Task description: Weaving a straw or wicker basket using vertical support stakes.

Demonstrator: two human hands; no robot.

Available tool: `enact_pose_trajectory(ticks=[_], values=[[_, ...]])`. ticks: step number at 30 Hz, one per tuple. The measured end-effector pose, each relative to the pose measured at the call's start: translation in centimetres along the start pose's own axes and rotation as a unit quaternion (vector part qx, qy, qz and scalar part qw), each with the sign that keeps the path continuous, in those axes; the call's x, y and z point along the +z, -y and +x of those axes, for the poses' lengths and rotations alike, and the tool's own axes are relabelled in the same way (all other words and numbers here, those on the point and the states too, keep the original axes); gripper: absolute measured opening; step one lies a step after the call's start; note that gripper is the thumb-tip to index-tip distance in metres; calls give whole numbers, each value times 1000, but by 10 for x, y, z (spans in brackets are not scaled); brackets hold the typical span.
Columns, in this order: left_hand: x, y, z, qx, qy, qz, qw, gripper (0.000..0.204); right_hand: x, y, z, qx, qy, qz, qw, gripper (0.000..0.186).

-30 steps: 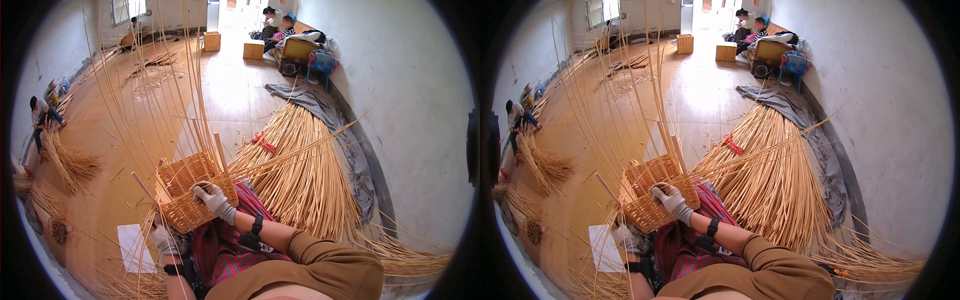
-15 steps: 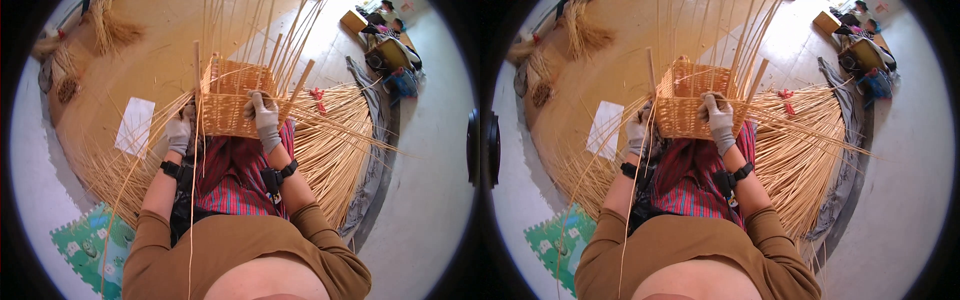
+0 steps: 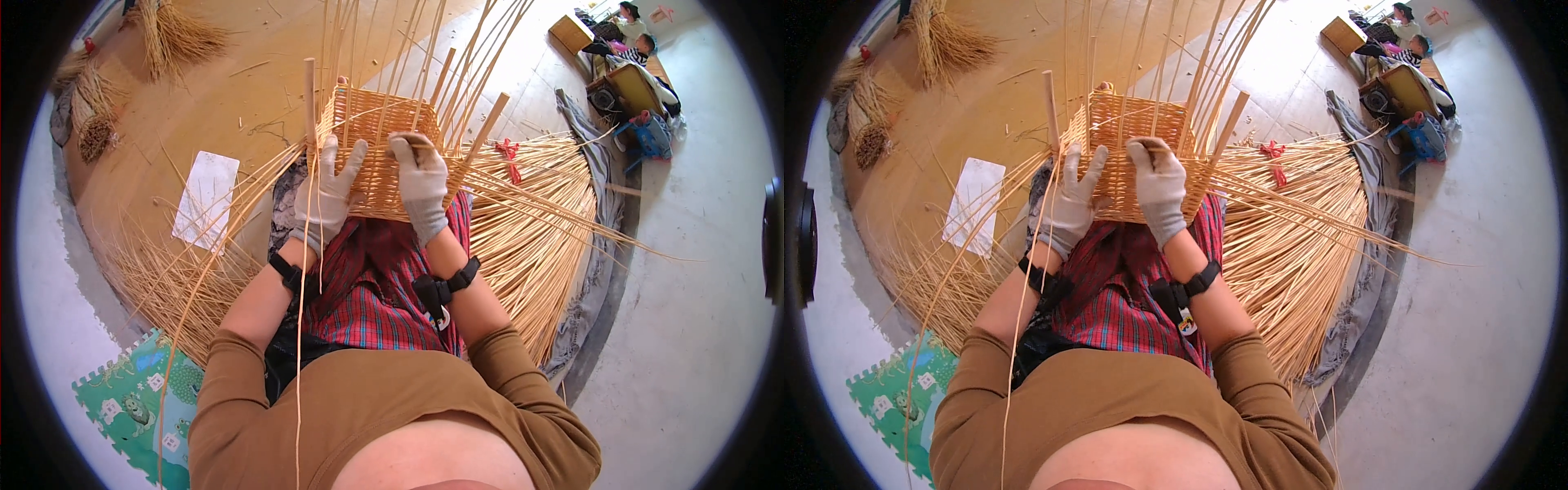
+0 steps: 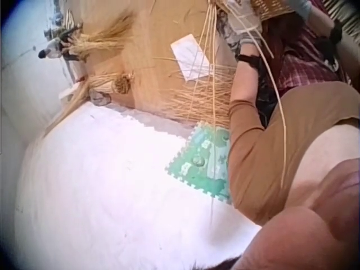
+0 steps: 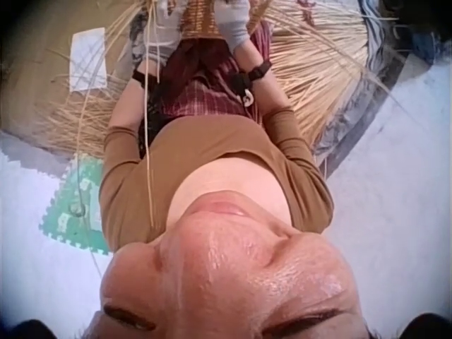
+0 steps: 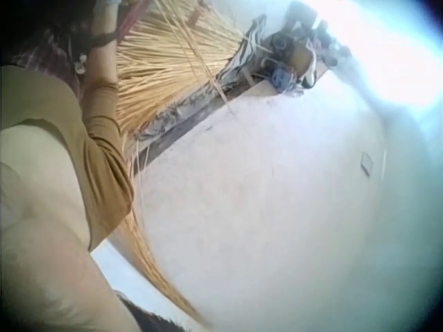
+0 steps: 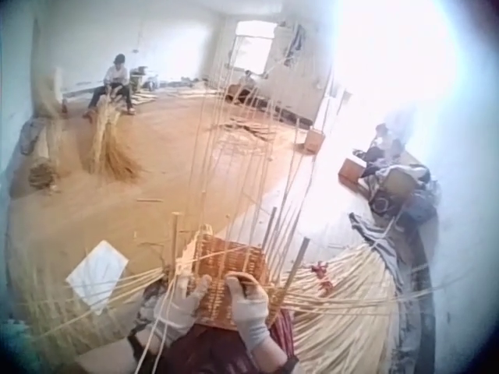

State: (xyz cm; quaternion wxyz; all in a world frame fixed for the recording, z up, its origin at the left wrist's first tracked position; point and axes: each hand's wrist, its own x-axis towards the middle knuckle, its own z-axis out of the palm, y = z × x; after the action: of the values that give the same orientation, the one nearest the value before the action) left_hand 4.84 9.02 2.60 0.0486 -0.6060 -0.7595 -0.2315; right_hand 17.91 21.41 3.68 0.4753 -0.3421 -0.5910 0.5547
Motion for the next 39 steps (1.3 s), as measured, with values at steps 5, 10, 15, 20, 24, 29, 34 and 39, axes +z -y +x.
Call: enact_pose_trajectory(ticks=[5, 10, 15, 20, 24, 29, 34, 39], values=[[1, -14, 8, -77, 71, 42, 994, 103, 41, 53, 48, -279, 37, -509, 814, 62], [13, -9, 4, -55, 23, 41, 997, 97, 62, 69, 79, -132, 11, -442, 887, 84], [3, -10, 11, -43, 27, 9, 999, 91, -30, 27, 18, -75, -123, 28, 989, 48], [-9, -65, 35, 64, -28, -53, 996, 91, -48, 61, 27, -116, -27, -185, 975, 40], [34, -91, 51, 66, -30, 25, 997, 95, -42, 68, 89, -241, -52, -386, 889, 55], [34, -85, 53, 67, 32, 72, 995, 67, -108, 50, -2, -146, -145, -245, 947, 32], [9, -89, 52, 74, 58, -69, 993, 65, -101, 64, -49, 40, -98, -191, 976, 40], [12, -34, 3, -11, -98, -409, 907, 24, -78, 33, -20, -189, -30, -337, 922, 66]])
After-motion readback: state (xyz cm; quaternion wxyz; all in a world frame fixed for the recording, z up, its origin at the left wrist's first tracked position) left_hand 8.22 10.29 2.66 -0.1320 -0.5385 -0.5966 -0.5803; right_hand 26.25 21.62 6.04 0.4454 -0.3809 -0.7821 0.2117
